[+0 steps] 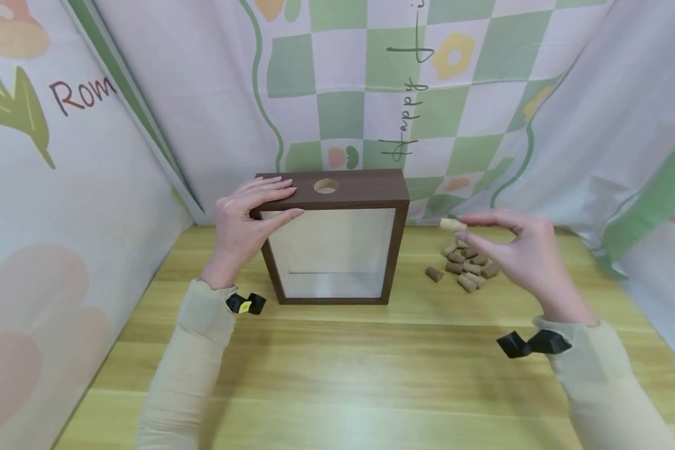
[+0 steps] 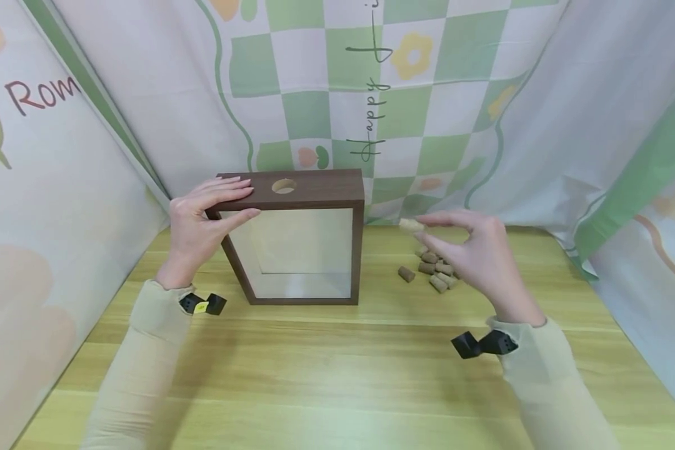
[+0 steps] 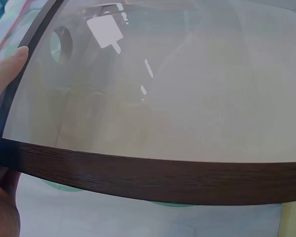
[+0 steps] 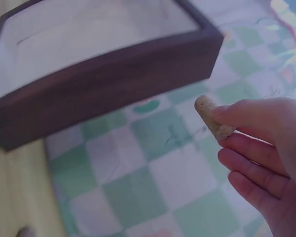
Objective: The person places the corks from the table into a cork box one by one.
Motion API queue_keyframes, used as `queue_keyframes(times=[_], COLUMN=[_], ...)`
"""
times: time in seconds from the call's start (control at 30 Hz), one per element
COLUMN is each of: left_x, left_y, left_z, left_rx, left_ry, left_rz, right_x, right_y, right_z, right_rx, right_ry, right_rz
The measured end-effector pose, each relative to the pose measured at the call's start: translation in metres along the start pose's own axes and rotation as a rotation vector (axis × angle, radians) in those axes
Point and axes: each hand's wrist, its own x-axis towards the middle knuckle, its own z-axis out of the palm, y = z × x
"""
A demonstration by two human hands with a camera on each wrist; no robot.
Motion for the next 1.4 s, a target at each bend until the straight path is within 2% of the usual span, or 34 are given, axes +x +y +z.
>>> queue_keyframes(times=[0.17, 0.33, 0.47, 0.63, 0.77, 0.9, 1.1, 1.4], left_x=[-0.001, -0.002, -0.004, -0.004, -0.003, -0.002, -0.001, -0.001], left_y=[-0.002, -0.002, -0.002, -0.003, -0.003, -0.002, -0.003, -0.003], left_z=[-0.001, -0.001, -0.001, 0.001, 0.002, 0.002, 0.000, 0.001], left_rx=[0.013, 0.015, 0.022, 0.026, 0.029, 0.000, -0.007, -0.013], left_ry=[-0.014, -0.021, -0.021, -0.031, -0.041, -0.018, 0.012, 0.025], left_rz=[-0.016, -0.028, -0.018, 0.004, 0.008, 0.002, 0.004, 0.015], right_x=[0.014, 0.023, 0.029, 0.039, 0.050, 0.065, 0.090, 0.112], right_y=[-0.030, -0.070, -0.089, -0.098, -0.101, -0.104, -0.114, -0.126], right_z=[0.001, 0.002, 0.006, 0.013, 0.020, 0.028, 0.039, 0.055], right_rx=[0.128, 0.236, 0.297, 0.357, 0.370, 0.379, 0.435, 0.463], right_ry=[0.088, 0.143, 0.177, 0.150, 0.110, 0.069, 0.030, -0.003], right_rz=[-0.065, -0.124, -0.143, -0.156, -0.076, -0.019, -0.020, -0.046])
